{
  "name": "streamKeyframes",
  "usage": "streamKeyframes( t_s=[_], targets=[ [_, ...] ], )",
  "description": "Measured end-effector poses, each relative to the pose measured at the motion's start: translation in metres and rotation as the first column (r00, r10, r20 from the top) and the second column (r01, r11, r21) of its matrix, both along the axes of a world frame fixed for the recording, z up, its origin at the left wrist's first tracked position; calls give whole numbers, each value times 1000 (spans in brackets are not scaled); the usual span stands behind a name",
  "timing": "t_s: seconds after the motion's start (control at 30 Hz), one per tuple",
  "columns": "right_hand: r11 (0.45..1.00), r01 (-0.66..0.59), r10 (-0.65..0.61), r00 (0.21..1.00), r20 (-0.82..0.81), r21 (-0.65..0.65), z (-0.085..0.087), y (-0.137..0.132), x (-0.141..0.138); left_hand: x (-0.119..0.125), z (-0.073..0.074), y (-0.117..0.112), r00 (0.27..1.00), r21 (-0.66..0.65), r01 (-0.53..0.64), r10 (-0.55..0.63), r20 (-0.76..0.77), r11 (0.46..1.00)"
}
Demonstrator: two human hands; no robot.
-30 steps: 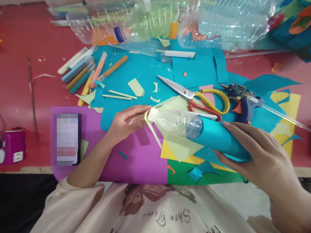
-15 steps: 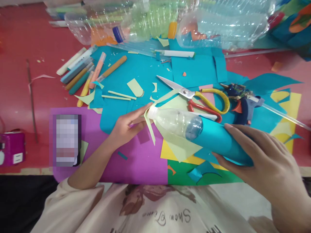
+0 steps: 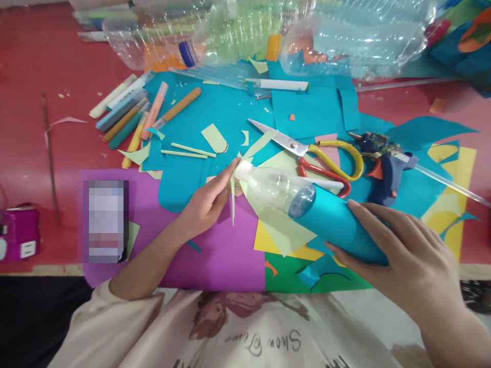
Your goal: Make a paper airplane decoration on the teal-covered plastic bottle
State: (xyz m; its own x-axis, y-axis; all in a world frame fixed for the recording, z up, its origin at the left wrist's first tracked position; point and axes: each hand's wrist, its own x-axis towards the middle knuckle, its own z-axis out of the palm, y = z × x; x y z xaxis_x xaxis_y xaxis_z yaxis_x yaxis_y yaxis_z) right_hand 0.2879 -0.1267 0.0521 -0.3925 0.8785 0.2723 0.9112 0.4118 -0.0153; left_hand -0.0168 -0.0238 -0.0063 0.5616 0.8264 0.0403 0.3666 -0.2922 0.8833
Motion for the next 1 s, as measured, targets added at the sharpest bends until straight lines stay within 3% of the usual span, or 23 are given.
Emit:
streamKeyframes(
  t_s=[0.2,0.33,0.43,0.7,1.0],
  targets=[
    [999,-30,29,999,-43,-14,2,0,0,1,5,0,988,-19,-150,151,28,988],
    [997,-43,34,991,-129,-71,1,3,6,-4,5,6,965,-88,-216,226,134,972],
    [991,-62,41,984,-171,-117,0,5,13,-11,3,12,969,-128,-138,161,188,982],
    [980,-100,62,975,-211,-174,-5,11,22,-16,2,19,992,15,17,-18,124,1000],
    [970,-145,118,983,-140,-197,-11,17,27,-15,4,11,998,44,62,-61,-11,997]
  ],
)
